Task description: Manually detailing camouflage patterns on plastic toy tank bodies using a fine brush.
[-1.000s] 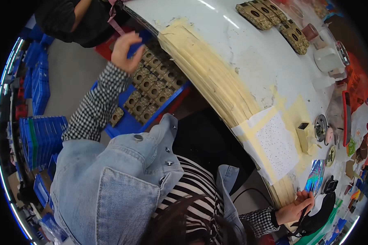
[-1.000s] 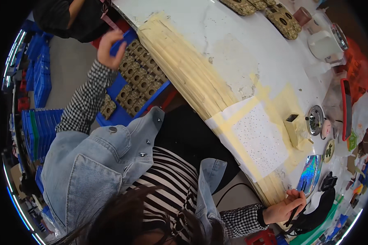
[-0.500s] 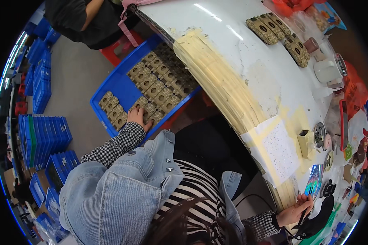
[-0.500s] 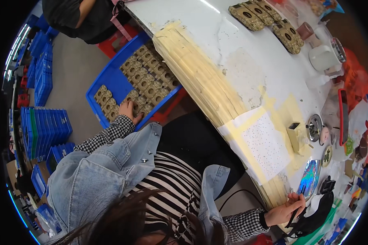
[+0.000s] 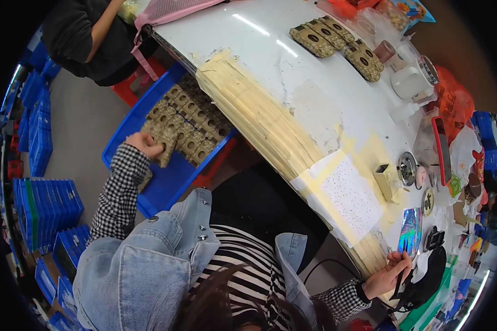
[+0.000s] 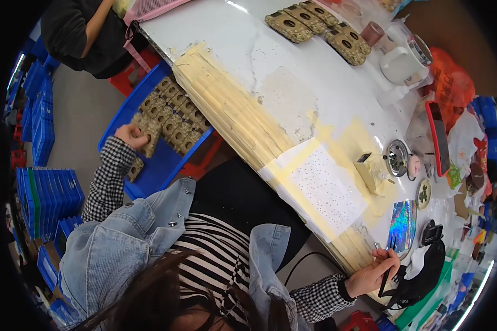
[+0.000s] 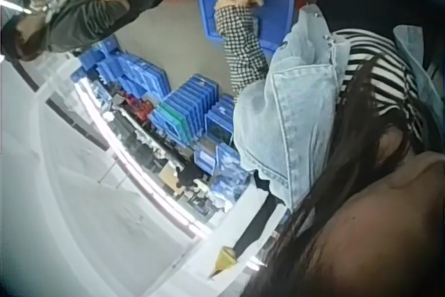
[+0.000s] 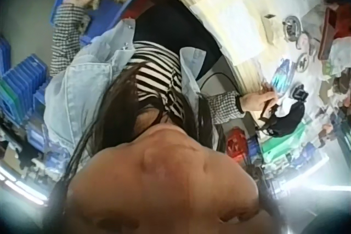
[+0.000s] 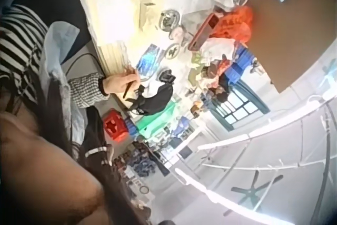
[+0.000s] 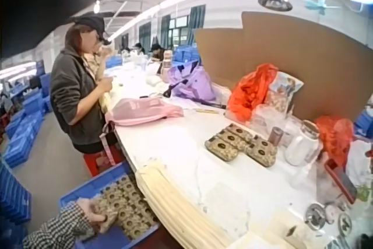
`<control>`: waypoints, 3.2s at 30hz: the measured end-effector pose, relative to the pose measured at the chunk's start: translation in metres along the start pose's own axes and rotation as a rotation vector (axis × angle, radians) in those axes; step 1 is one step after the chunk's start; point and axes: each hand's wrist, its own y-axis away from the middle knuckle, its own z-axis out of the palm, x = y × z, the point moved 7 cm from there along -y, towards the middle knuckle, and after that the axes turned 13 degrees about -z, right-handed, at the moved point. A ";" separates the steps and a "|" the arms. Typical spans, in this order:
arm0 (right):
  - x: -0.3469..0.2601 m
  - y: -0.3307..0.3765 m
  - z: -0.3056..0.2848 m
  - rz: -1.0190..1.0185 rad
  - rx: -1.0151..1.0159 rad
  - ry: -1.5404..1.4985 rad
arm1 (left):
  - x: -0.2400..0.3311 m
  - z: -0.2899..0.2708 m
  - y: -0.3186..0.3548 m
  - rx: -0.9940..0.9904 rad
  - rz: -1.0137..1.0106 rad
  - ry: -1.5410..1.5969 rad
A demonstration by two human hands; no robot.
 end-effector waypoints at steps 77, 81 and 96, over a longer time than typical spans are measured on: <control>-0.007 -0.007 0.006 -0.028 0.125 0.304 | 0.400 -0.045 0.126 -0.532 1.339 0.718; -0.009 -0.006 0.003 -0.026 0.139 0.302 | 0.407 -0.033 0.121 -1.042 1.146 1.057; -0.058 -0.022 0.033 -0.334 -0.041 0.286 | 0.386 -0.040 0.224 -1.771 0.862 1.568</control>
